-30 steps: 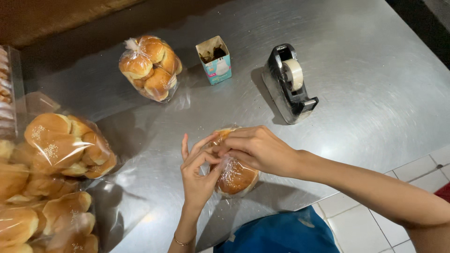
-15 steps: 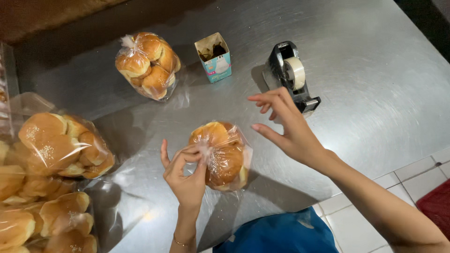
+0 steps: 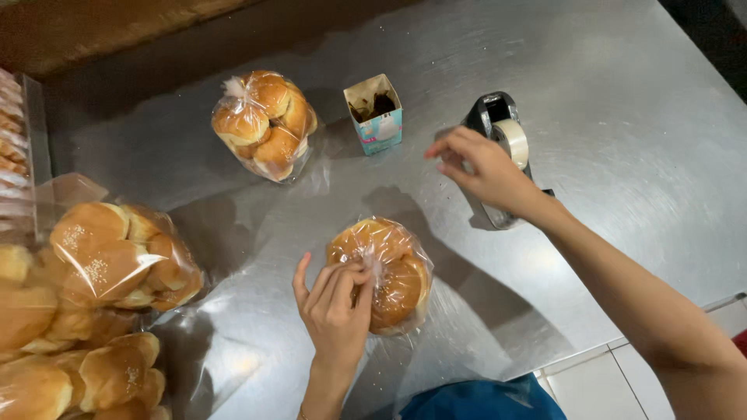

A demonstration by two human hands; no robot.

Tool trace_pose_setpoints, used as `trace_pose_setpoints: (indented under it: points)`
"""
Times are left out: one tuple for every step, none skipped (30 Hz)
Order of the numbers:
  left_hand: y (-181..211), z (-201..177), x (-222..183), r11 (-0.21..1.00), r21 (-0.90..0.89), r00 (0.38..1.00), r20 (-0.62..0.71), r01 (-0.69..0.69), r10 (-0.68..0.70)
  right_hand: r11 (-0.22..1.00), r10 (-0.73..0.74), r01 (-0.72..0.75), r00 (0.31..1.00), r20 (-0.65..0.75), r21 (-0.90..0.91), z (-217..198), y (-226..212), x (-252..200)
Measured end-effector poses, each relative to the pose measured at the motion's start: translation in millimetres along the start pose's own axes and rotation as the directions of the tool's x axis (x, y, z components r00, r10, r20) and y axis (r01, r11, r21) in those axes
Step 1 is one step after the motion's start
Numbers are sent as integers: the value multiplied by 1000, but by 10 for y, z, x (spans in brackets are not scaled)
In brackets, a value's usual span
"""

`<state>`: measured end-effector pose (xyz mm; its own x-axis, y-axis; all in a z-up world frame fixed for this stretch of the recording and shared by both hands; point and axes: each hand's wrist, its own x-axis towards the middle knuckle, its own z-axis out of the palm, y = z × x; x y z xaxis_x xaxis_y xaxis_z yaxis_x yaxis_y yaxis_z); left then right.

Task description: The person places buns into a plastic bag, twists the bag opening to close it, and then seals it with tape from a dispenser.

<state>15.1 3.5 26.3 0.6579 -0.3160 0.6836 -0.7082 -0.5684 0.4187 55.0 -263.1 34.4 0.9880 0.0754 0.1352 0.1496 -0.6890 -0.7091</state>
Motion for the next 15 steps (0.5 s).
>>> trace_pose_setpoints:
  points:
    - [3, 6, -6, 1000, -9, 1000, -8, 14, -14, 995, -61, 58, 998, -35, -80, -10, 41, 218]
    - [7, 13, -11, 999, -19, 1000, -13, 28, -28, 981, -122, 110, 990, -66, -161, -21, 84, 432]
    - [3, 16, -8, 999, -19, 1000, -16, 26, -27, 980, -124, 112, 990, -67, -163, 17, 242, 672]
    - [5, 21, -12, 998, -32, 999, -17, 48, -48, 952, -186, 154, 977, -100, -265, 52, 400, 905]
    - [5, 22, -14, 997, -45, 997, -18, 69, -69, 911, -251, 191, 960, -126, -366, 88, 556, 1139]
    - [12, 13, -11, 997, -44, 997, -25, 68, -69, 909, -257, 196, 958, -125, -368, 135, 638, 1277]
    - [20, 4, -6, 994, -60, 996, -19, 88, -89, 828, -313, 238, 948, -67, -507, 180, 718, 1416]
    - [24, -2, 5, 992, -75, 994, -13, 105, -106, 725, -358, 275, 934, -5, -631, 221, 800, 1563]
    - [14, 5, 21, 992, -72, 995, -19, 101, -102, 722, -365, 279, 931, -7, -633, 236, 803, 1633]
    - [14, 5, 17, 993, -70, 995, -26, 94, -96, 637, -327, 247, 944, 34, -730, 270, 812, 1678]
    - [13, 8, 7, 994, -68, 995, -32, 87, -89, 538, -284, 219, 956, 69, -814, 310, 825, 1720]
    - [8, 7, 14, 993, -67, 995, -33, 93, -95, 537, -285, 224, 956, 75, -813, 313, 845, 1740]
    - [6, 5, 17, 992, -75, 994, -28, 99, -102, 498, -280, 217, 957, 81, -839, 318, 867, 1755]
    - [8, 5, 20, 991, -85, 994, -24, 105, -108, 456, -276, 210, 957, 87, -865, 314, 885, 1769]
    - [-3, 13, 18, 990, -85, 993, -27, 111, -113, 454, -278, 216, 956, 93, -865, 249, 817, 1748]
